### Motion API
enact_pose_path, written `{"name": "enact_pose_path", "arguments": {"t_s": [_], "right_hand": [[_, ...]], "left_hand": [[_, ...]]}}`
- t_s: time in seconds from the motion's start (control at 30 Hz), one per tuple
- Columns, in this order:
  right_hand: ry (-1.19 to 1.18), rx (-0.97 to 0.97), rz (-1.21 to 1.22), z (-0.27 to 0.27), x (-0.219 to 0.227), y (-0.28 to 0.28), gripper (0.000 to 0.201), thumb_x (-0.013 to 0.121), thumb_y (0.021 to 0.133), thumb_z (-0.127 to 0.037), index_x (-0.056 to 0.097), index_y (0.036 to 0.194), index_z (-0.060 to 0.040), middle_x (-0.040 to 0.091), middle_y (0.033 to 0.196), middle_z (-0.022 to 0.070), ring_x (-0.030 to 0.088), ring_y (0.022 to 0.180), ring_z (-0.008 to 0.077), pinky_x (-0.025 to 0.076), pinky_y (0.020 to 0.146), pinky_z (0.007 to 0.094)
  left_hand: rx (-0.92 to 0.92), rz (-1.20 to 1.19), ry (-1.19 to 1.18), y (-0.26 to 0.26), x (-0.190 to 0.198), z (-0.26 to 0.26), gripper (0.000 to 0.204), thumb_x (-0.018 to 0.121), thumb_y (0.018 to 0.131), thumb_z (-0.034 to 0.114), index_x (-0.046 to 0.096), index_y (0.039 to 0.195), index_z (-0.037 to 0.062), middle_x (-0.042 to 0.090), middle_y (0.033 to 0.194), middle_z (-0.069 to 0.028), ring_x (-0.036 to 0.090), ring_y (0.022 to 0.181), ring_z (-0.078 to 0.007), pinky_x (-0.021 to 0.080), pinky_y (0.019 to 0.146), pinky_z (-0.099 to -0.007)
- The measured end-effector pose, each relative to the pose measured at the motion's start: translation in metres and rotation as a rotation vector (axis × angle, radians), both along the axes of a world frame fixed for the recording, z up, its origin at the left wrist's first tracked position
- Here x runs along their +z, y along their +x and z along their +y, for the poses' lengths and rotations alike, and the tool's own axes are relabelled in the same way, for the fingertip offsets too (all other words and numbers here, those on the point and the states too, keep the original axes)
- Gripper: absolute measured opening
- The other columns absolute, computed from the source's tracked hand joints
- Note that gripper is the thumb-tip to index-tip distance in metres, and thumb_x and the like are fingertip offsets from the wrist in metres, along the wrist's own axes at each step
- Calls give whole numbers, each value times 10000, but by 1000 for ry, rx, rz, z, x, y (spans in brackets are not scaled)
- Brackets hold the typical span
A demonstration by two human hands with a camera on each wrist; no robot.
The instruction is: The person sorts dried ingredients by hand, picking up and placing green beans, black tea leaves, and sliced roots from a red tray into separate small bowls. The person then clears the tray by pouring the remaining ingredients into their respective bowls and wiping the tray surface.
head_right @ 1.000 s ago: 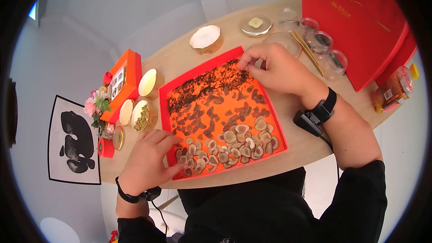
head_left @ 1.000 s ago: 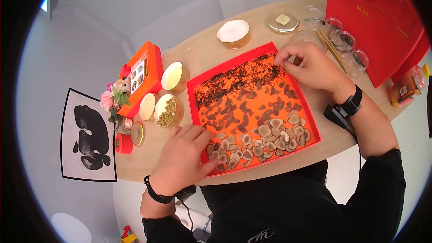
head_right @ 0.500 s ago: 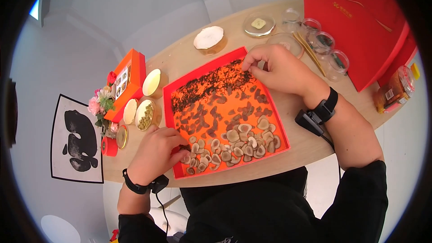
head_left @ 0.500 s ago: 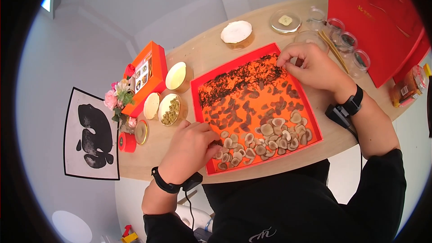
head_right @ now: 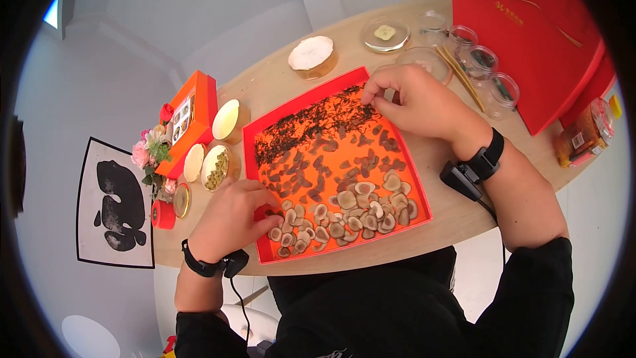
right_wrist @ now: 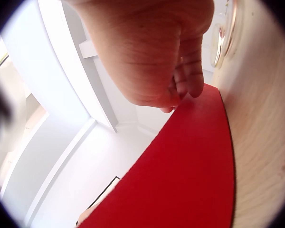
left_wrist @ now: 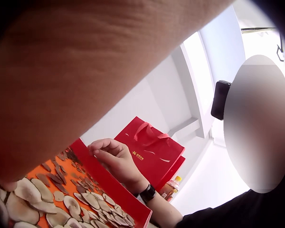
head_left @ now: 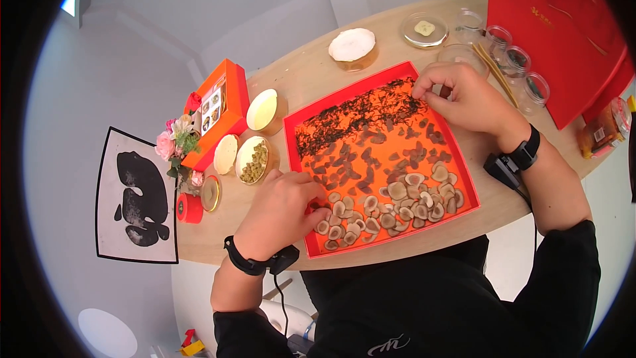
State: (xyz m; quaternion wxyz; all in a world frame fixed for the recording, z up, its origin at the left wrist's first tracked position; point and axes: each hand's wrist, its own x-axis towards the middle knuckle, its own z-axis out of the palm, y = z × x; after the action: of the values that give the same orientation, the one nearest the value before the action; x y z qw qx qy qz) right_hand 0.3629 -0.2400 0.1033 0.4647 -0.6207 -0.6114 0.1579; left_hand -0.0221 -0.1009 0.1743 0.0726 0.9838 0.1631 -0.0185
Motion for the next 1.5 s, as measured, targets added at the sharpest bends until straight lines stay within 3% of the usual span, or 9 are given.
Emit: {"name": "enact_pose_path", "arguments": {"t_s": [0.27, 0.43, 0.53, 0.77, 0.83, 1.07, 1.37, 1.43, 1.5], "right_hand": [[8, 11, -32, 1, -1, 1, 158, 745, 1051, -31, 853, 1165, -11, 857, 1033, 93, 760, 860, 182, 588, 759, 345], [29, 24, -37, 1, -3, 2, 156, 746, 1049, -31, 850, 1164, -9, 857, 1053, 106, 760, 858, 188, 590, 758, 347], [31, 18, -62, 0, 0, 1, 154, 747, 1048, -29, 848, 1162, -8, 855, 1056, 111, 762, 861, 193, 591, 759, 350], [3, 14, -54, 0, -1, 1, 146, 742, 1051, -22, 843, 1155, -5, 846, 1060, 107, 765, 877, 204, 595, 775, 353], [58, 36, -45, 1, -4, 2, 140, 739, 1050, -9, 836, 1150, 0, 845, 1079, 112, 764, 886, 206, 595, 780, 352], [48, 44, -56, -1, 0, -1, 135, 733, 1050, 10, 828, 1145, 9, 844, 1087, 120, 764, 896, 204, 594, 782, 350], [39, 51, -89, -2, 2, 2, 125, 741, 1041, 16, 821, 1136, 14, 843, 1065, 120, 779, 916, 242, 605, 796, 372], [25, 68, -102, -1, 1, 2, 111, 723, 1067, 38, 805, 1134, 5, 843, 1177, 92, 769, 993, 194, 606, 817, 327], [27, 65, -113, -1, 1, 3, 110, 723, 1067, 37, 805, 1133, 5, 845, 1175, 94, 772, 988, 195, 605, 805, 329]], "left_hand": [[15, 10, -10, 1, -8, 16, 125, 928, 912, 120, 851, 1005, 88, 809, 973, -74, 774, 971, -325, 540, 914, -450], [15, -154, 134, 1, -13, 21, 155, 923, 906, 91, 831, 1030, 77, 810, 1014, -95, 773, 993, -338, 561, 925, -470], [1, -63, 7, -1, 5, 15, 185, 933, 892, 86, 827, 1043, 77, 806, 1017, -95, 772, 1004, -342, 573, 929, -476], [2, -49, 5, 0, -6, 25, 219, 948, 865, 66, 818, 1042, 77, 803, 1013, -94, 773, 977, -347, 605, 874, -484], [29, -81, 33, 1, -11, 27, 223, 949, 866, 54, 816, 1043, 74, 799, 1005, -97, 777, 953, -339, 622, 830, -473], [13, -51, -62, -2, 7, 19, 239, 960, 871, 55, 811, 1058, 47, 795, 1040, -100, 809, 954, -306, 658, 852, -438], [144, -70, -207, 1, -2, 27, 224, 956, 903, 15, 819, 1080, 30, 793, 1027, -111, 820, 897, -260, 665, 823, -407], [120, -87, -150, 3, 5, 22, 211, 954, 906, 8, 820, 1069, 29, 793, 1012, -109, 820, 893, -249, 662, 815, -399], [104, -66, -142, 3, 6, 22, 210, 950, 904, 3, 820, 1067, 30, 791, 1010, -110, 817, 887, -250, 658, 807, -400]]}}
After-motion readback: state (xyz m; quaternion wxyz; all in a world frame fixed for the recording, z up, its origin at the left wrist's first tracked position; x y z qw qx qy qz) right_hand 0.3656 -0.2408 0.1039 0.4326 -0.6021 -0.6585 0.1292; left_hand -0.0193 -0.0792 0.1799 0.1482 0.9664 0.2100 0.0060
